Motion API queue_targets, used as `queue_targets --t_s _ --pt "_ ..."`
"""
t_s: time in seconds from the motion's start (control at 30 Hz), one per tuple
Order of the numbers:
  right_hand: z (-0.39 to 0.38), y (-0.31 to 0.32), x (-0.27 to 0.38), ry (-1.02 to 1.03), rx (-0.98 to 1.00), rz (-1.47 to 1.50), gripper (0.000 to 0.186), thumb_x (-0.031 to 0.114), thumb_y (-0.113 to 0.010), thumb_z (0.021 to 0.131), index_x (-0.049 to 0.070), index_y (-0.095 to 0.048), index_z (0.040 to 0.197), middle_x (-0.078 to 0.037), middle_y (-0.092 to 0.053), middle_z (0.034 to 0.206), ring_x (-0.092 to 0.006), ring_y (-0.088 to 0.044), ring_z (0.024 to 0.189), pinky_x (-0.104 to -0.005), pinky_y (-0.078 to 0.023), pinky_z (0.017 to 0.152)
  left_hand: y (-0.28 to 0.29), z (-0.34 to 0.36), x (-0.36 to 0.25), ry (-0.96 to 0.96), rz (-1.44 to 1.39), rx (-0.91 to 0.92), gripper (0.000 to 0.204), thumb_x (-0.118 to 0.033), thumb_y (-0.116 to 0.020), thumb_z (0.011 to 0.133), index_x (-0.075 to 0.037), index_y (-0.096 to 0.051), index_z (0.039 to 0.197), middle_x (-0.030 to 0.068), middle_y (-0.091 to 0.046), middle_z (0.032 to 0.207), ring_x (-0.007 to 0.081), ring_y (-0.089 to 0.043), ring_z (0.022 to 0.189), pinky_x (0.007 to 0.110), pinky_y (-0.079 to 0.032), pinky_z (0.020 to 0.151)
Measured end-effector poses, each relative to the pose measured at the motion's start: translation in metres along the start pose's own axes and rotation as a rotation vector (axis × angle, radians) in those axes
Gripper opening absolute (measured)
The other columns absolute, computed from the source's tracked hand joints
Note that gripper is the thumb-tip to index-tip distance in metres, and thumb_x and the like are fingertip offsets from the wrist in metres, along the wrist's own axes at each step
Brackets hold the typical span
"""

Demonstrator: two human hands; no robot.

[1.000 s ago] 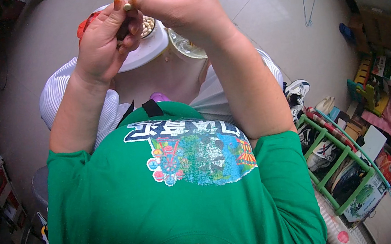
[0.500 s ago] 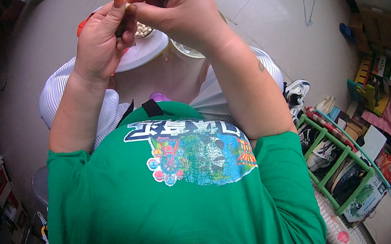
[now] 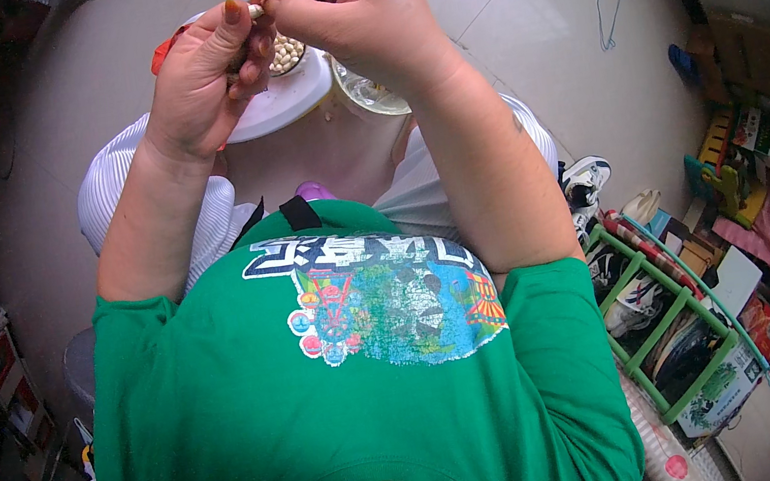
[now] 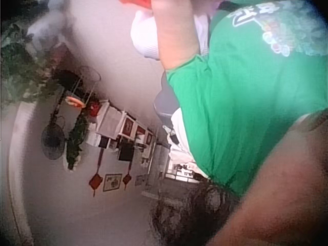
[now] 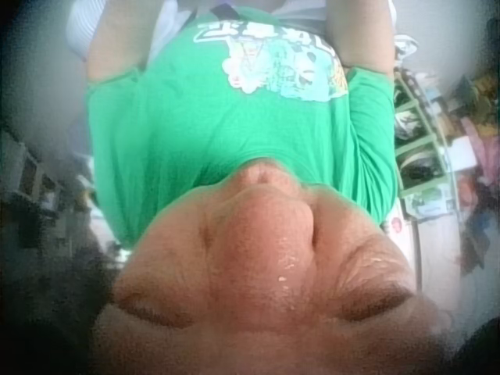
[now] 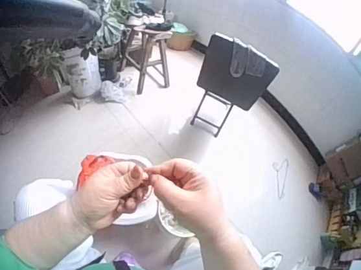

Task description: The person sits on the floor and peels the outer skin off small legumes by hand, placing the peeled kernels into a white bowl and the discarded skins into a separate bowl.

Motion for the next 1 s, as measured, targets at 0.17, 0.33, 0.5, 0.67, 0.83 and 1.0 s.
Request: queue_targets --t_s 0.17,0.33,0.5,0.67,0.83,1.0 --pt "0.000 0.000 0.001 -0.045 0.031 0.003 0.017 0.011 -0.063 0.084 -0.002 -0.065 0.095 -0.005 -0.065 0.084 -0.0084 -0.060 0.076 -0.0207 -0.049 0.068 0.001 0.000 0.000 -0.019 0.009 0.059 0.030 -0.033 -0.056 0.090 -0.003 -0.060 0.090 -0.0010 -0.055 0.072 0.0028 -0.046 0.057 0.014 -0.034 0.046" --pt "0.001 0.002 0.000 -0.026 0.019 -0.026 0.016 0.010 -0.063 0.084 -0.002 -0.065 0.094 -0.005 -0.064 0.083 -0.0085 -0.060 0.076 -0.0208 -0.049 0.069 0.002 0.000 0.001 -0.013 0.045 0.037 0.029 -0.032 -0.055 0.091 -0.003 -0.061 0.091 -0.0005 -0.057 0.074 0.0026 -0.047 0.058 0.014 -0.035 0.047" --pt "0.001 0.000 0.002 -0.038 0.012 -0.002 0.016 0.010 -0.063 0.083 -0.002 -0.064 0.094 -0.005 -0.064 0.084 -0.0090 -0.060 0.076 -0.0210 -0.049 0.069 0.002 -0.001 0.000 -0.014 0.052 0.039 0.028 -0.030 -0.054 0.092 -0.003 -0.061 0.093 -0.0001 -0.060 0.076 0.0022 -0.049 0.059 0.014 -0.036 0.047" --pt "-0.001 0.000 0.005 -0.001 -0.001 0.026 0.015 0.006 -0.062 0.083 -0.003 -0.064 0.096 -0.007 -0.065 0.086 -0.0099 -0.062 0.077 -0.0217 -0.051 0.070 -0.003 -0.001 -0.004 -0.016 -0.001 0.062 0.030 -0.030 -0.050 0.094 -0.003 -0.061 0.093 0.0006 -0.061 0.076 0.0021 -0.048 0.059 0.014 -0.036 0.047" --pt "-0.005 -0.007 0.008 0.084 -0.055 -0.132 0.014 0.002 -0.062 0.083 -0.004 -0.063 0.095 -0.008 -0.067 0.084 -0.0108 -0.064 0.075 -0.0220 -0.052 0.069 -0.002 0.000 -0.001 -0.032 0.028 0.037 0.031 -0.030 -0.048 0.095 -0.002 -0.061 0.092 0.0015 -0.060 0.077 0.0026 -0.046 0.057 0.014 -0.034 0.046" --pt "-0.005 -0.006 0.008 0.116 -0.058 -0.228 0.012 0.002 -0.061 0.082 -0.004 -0.064 0.092 -0.008 -0.067 0.081 -0.0104 -0.064 0.074 -0.0219 -0.053 0.067 -0.001 -0.001 0.000 -0.041 0.086 -0.025 0.030 -0.029 -0.048 0.095 -0.002 -0.061 0.092 0.0012 -0.060 0.077 0.0026 -0.046 0.058 0.014 -0.033 0.047"
Point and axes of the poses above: each hand's wrist, its own z-axis towards the middle knuckle, its own y-axis out of the back of the hand, x = y × z, the point moved 3 cm from there along z, towards the middle knuckle
